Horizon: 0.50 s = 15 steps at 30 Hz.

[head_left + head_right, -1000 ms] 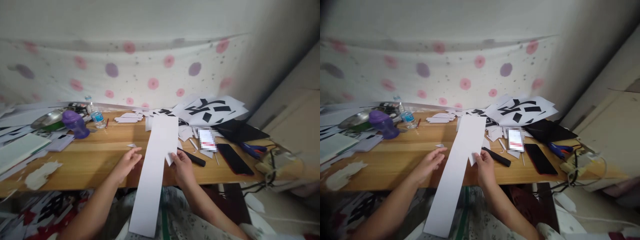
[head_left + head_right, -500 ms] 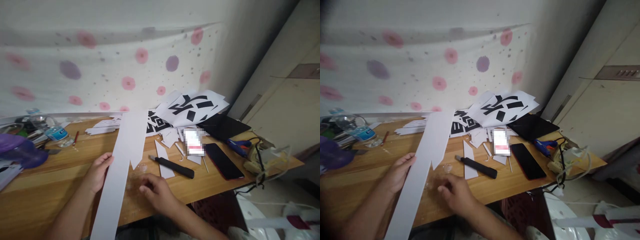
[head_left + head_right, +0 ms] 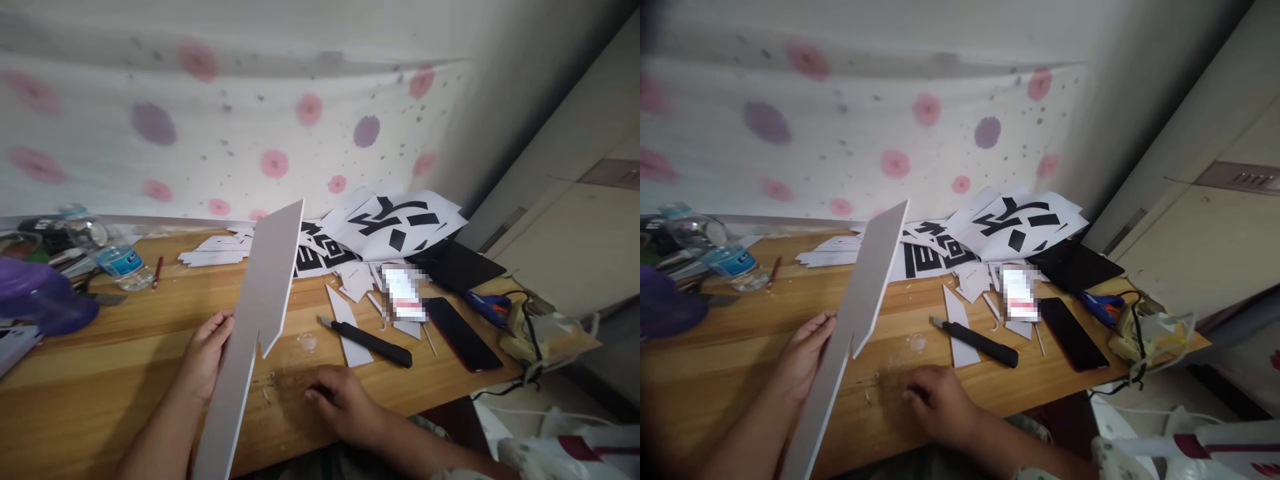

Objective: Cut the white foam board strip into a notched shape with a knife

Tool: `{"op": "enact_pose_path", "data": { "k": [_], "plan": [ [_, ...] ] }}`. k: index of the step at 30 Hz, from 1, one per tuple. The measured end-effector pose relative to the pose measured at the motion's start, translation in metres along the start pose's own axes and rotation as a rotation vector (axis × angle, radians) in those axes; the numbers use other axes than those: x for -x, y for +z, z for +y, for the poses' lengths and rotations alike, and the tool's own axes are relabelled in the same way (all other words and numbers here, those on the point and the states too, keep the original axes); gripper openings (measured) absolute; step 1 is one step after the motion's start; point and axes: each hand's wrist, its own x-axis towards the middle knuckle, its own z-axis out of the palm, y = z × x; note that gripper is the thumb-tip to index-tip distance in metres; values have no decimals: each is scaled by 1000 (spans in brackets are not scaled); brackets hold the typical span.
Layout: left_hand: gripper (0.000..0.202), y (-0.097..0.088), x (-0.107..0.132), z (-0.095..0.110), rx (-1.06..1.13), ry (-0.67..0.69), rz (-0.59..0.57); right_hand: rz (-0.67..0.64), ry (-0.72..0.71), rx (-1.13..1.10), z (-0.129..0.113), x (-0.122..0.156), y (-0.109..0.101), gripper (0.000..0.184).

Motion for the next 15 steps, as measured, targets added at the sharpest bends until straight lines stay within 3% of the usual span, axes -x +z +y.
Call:
{"op": "enact_pose_path", "data": {
  "k": [4, 9, 12, 15],
  "plan": [
    [48, 5, 2, -2, -19, -1, -41, 85, -141, 203, -8, 4, 2, 23],
    [43, 14, 8, -8, -39, -30, -100, 324, -250, 436, 1, 13, -15, 22],
    [43, 16, 10, -7, -37, -44, -131, 497, -248, 586, 17, 17, -35, 22],
    [41, 15, 10, -6, -43, -53, -169, 470, -169, 746, 27, 18, -53, 23]
  ]
}}
